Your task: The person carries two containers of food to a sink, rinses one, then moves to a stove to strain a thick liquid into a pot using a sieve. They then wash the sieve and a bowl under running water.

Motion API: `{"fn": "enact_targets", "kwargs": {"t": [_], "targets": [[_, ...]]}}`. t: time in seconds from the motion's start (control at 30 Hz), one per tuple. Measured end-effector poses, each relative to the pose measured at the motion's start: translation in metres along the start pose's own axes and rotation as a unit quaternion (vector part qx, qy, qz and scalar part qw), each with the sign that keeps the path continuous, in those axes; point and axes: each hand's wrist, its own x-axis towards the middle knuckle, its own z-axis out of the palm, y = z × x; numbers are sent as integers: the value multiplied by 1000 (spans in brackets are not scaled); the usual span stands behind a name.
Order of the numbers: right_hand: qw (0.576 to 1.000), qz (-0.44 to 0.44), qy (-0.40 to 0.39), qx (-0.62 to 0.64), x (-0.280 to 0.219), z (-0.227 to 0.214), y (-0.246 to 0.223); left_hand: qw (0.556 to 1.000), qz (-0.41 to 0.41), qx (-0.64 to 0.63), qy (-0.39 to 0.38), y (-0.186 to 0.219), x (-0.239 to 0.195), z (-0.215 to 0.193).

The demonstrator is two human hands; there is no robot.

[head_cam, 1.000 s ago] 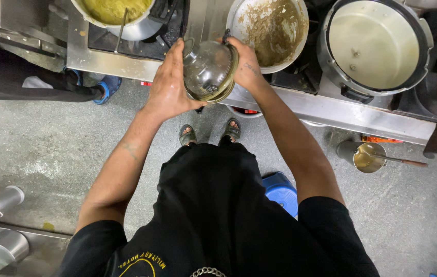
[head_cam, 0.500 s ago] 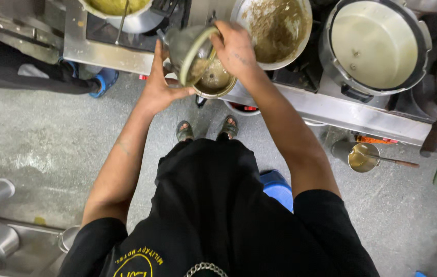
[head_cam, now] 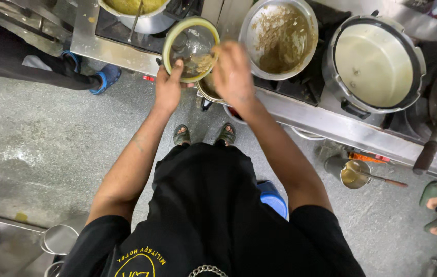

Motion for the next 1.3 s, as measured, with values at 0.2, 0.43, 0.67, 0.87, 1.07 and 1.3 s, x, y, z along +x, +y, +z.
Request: {"fn": "enact_targets", "kwargs": {"t": [0.2, 0.43, 0.67, 0.87, 1.07, 1.3], "targets": [[966, -139, -207, -66, -15, 23, -7, 975, 81, 207, 10, 5, -11, 8], [890, -260, -224, -300, -18, 42, 12, 920, 155, 359, 24, 28, -3, 12], [958, -112, -240, -109, 8, 37, 33, 861, 211, 460, 48, 55, -19, 21], [959, -117, -218, -140, -2, 45, 6, 870, 250, 422, 58, 68, -32, 29], [957, -182, -206, -90, -28, 7, 3, 853, 219, 466, 85, 50, -22, 33], [984, -86, -146, -53, -39, -12, 14, 829, 325, 448, 77, 48, -22, 46]]}}
